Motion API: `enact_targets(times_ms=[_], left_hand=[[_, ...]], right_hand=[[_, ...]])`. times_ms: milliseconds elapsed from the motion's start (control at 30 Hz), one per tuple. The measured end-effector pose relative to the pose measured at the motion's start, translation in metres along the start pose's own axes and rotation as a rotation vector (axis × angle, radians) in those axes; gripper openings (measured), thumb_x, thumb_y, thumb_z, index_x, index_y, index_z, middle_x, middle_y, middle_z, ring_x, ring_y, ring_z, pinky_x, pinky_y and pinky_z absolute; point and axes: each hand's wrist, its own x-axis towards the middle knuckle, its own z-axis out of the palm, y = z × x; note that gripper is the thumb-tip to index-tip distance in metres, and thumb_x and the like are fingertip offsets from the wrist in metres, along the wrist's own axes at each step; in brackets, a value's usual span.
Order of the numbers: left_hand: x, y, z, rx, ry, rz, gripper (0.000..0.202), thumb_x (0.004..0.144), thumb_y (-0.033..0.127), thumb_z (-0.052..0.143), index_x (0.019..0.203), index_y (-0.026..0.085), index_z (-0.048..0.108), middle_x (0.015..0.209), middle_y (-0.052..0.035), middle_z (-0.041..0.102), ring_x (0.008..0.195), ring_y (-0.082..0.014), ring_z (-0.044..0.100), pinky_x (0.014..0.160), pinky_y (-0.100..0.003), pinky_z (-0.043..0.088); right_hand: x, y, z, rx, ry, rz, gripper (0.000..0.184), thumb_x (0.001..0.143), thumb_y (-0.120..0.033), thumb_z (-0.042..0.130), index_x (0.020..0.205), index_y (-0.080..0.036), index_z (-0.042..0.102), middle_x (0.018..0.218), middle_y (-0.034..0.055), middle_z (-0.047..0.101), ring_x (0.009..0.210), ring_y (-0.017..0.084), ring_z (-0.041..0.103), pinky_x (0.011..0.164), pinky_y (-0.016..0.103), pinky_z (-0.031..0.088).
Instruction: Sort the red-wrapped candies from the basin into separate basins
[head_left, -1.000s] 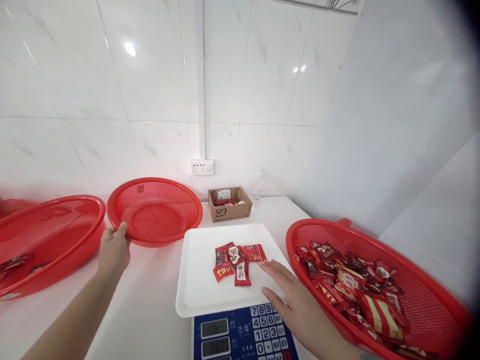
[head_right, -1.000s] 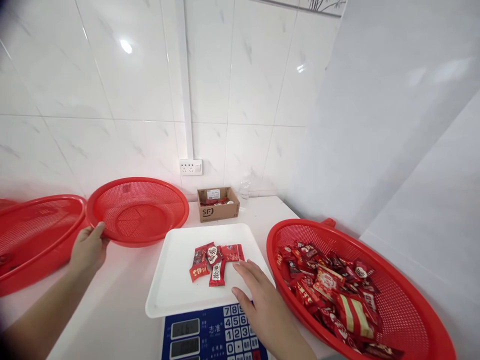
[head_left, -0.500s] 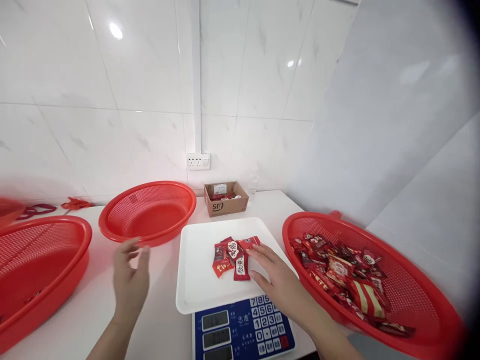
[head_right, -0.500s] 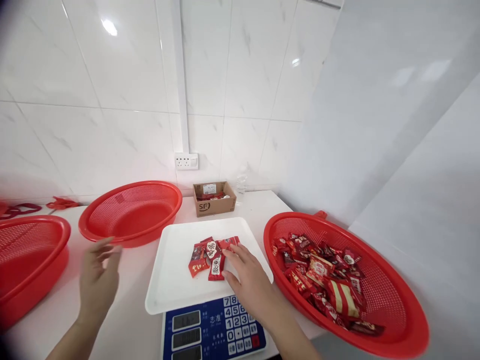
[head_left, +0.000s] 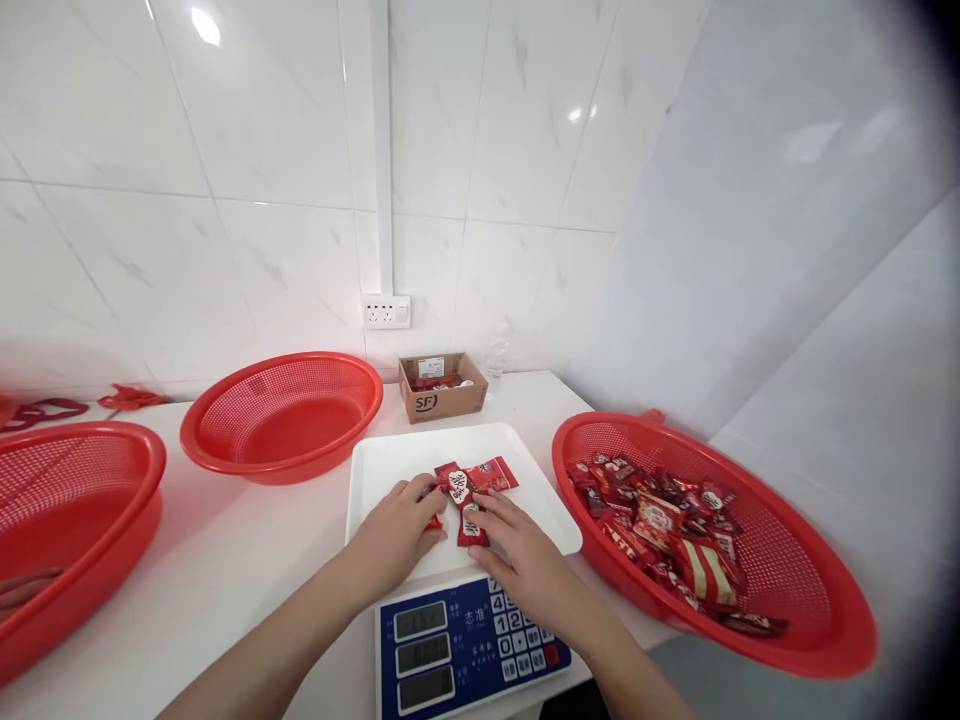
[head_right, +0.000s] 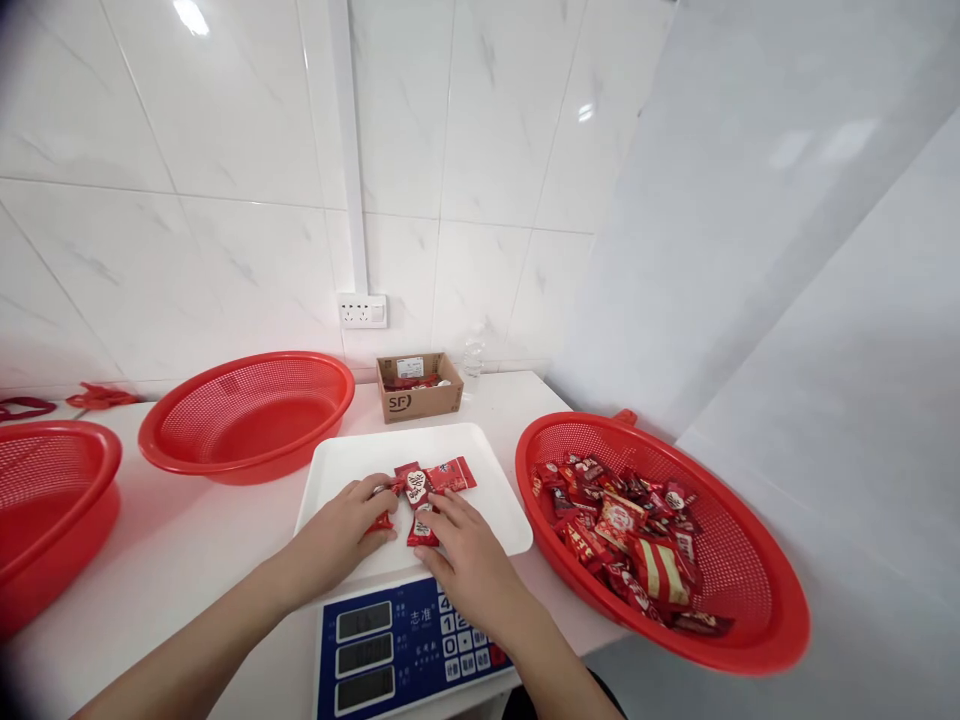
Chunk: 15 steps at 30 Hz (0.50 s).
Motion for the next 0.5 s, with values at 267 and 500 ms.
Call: enact_targets(times_ms=[267, 500], left_hand=[[-0.001, -0.016, -0.025, -0.16, 0.225, -0.111, 0.01, 0.087, 0.022, 0.038, 0.077, 0.022, 0.042, 0.102, -0.0037, 0.055, 0.091, -0.0181, 0.054, 0.079, -0.032, 0.045], [0.013, -0.07, -0.082, 0.148, 0.361, -0.465, 0.024, 0.088, 0.028, 0.032, 0.104, 0.019, 0.048, 0.127, -0.0143, 0.046, 0.114, -0.0308, 0.047, 0.077, -0.04, 0.046]], right_hand=[[-0.001, 0.005, 0.004, -0.032, 0.046, -0.028, 0.037, 0.088, -0.032, 0.047, 0.122, -0.019, 0.057, 0.135, 0.0095, 0.048, 0.129, 0.025, 0.036, 0.105, 0.045, 0.033], [-0.002, 0.005, 0.004, -0.057, 0.055, -0.034, 0.038, 0.089, -0.031, 0.046, 0.123, -0.02, 0.056, 0.134, 0.0084, 0.05, 0.128, 0.025, 0.038, 0.105, 0.045, 0.034]])
